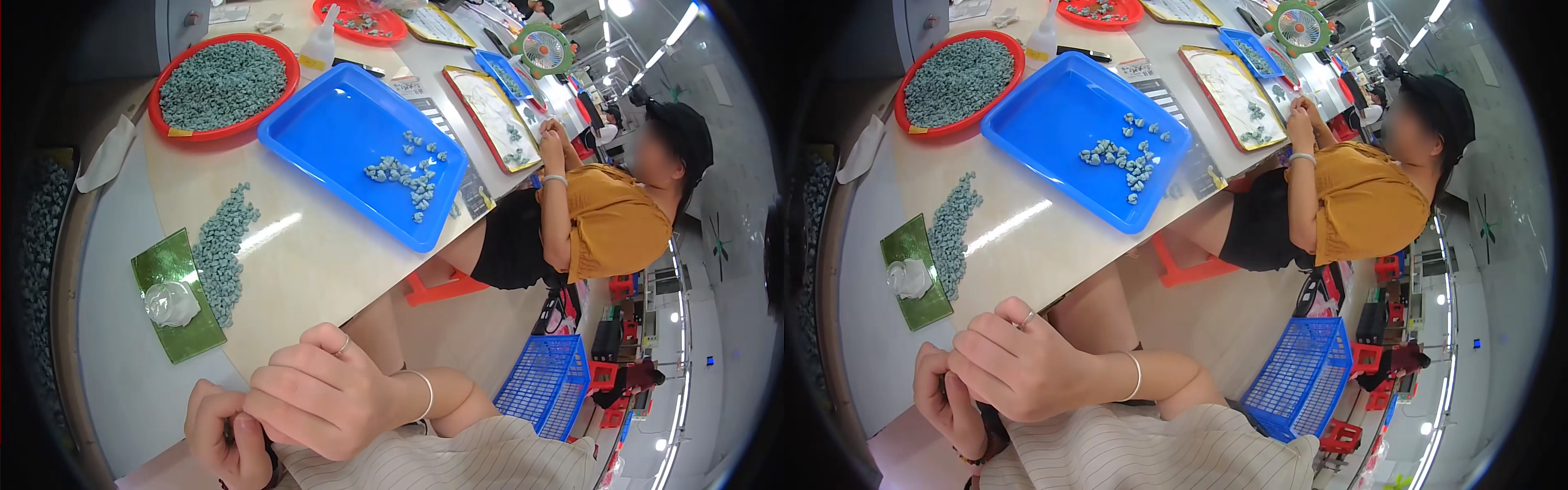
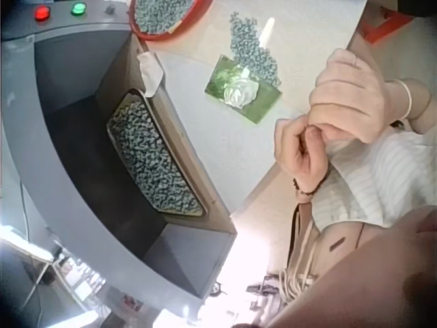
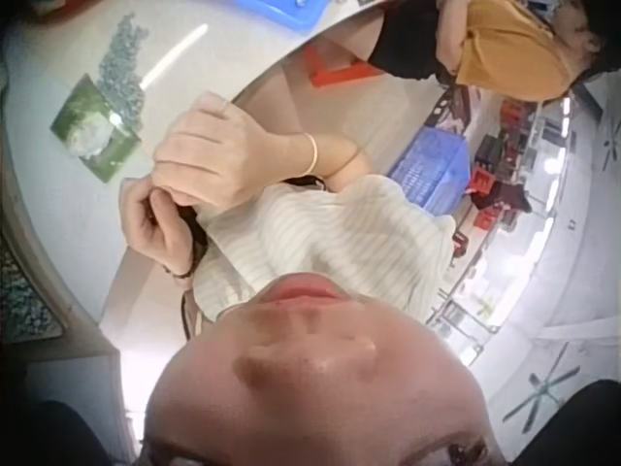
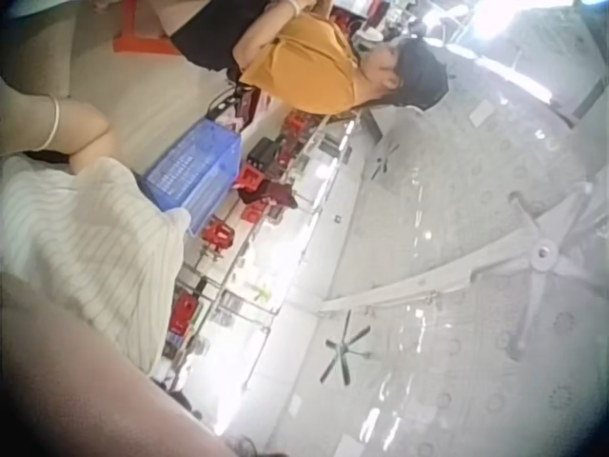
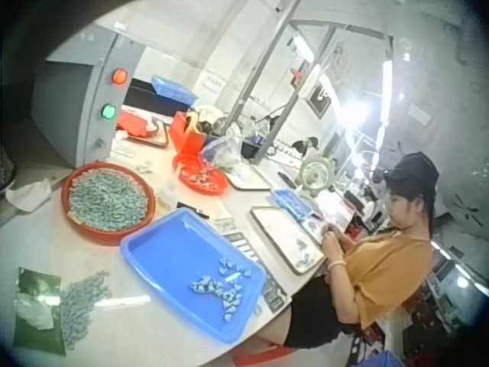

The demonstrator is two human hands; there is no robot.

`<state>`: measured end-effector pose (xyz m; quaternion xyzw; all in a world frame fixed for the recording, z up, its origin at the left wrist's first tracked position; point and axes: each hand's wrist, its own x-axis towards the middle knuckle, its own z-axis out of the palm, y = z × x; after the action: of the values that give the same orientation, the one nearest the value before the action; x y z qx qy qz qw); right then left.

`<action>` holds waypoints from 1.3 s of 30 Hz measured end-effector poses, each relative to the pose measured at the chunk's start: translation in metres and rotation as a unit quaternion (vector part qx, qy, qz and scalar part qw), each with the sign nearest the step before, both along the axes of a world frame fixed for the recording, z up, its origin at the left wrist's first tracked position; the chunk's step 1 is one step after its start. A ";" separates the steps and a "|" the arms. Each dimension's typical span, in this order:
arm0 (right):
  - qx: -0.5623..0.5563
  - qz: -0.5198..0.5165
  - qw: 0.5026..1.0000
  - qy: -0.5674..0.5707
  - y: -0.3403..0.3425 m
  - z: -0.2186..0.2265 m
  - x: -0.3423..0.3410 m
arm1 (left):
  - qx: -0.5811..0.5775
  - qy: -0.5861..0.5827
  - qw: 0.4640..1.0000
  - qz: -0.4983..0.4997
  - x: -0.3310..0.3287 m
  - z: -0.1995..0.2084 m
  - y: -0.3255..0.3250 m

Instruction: The person assembles small plastic components together by hand and dispenses liquid from a squeeze bottle into a small dish on the workbench.

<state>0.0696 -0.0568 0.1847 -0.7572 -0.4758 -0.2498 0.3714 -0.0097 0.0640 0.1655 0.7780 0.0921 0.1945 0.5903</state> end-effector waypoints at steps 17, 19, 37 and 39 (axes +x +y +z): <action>0.023 0.193 0.973 0.126 0.003 0.012 0.009 | -0.084 -0.030 0.996 -0.014 -0.016 0.000 0.012; 0.018 0.190 0.976 0.106 0.005 0.013 0.009 | -0.077 -0.037 0.996 -0.008 -0.016 -0.001 0.013; -0.075 0.000 0.996 -0.041 0.039 0.040 0.038 | -0.391 -0.044 0.914 -0.101 -0.020 0.007 0.037; -0.091 0.029 0.994 -0.051 0.050 0.037 0.053 | -0.434 -0.105 0.889 -0.100 -0.017 -0.004 0.028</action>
<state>0.1228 -0.0070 0.2216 -0.7600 -0.5364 -0.2330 0.2837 -0.0262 0.0917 0.1619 0.4239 0.0265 0.1555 0.8919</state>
